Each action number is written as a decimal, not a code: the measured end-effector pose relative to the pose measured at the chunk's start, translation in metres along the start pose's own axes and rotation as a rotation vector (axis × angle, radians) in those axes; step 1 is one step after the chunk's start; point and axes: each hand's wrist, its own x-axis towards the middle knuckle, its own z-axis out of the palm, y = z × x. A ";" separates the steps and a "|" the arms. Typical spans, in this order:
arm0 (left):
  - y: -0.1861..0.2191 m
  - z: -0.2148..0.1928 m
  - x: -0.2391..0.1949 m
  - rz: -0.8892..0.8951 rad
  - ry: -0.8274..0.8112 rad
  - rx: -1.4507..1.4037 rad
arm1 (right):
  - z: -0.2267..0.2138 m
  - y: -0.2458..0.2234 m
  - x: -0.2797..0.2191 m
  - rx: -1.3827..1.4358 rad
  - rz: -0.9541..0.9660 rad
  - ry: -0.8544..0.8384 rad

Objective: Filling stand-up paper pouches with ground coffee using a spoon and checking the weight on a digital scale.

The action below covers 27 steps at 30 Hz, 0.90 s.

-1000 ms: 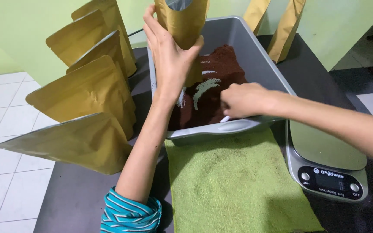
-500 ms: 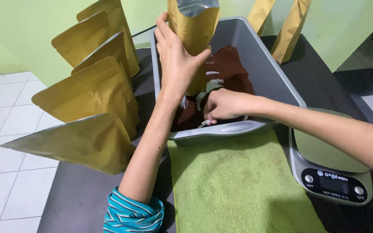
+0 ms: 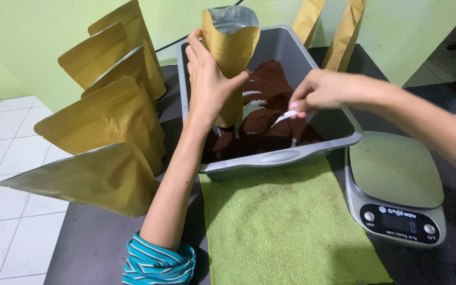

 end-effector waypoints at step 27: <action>0.002 0.003 -0.003 0.009 -0.328 -0.014 | -0.053 -0.018 0.010 -0.715 -0.481 0.676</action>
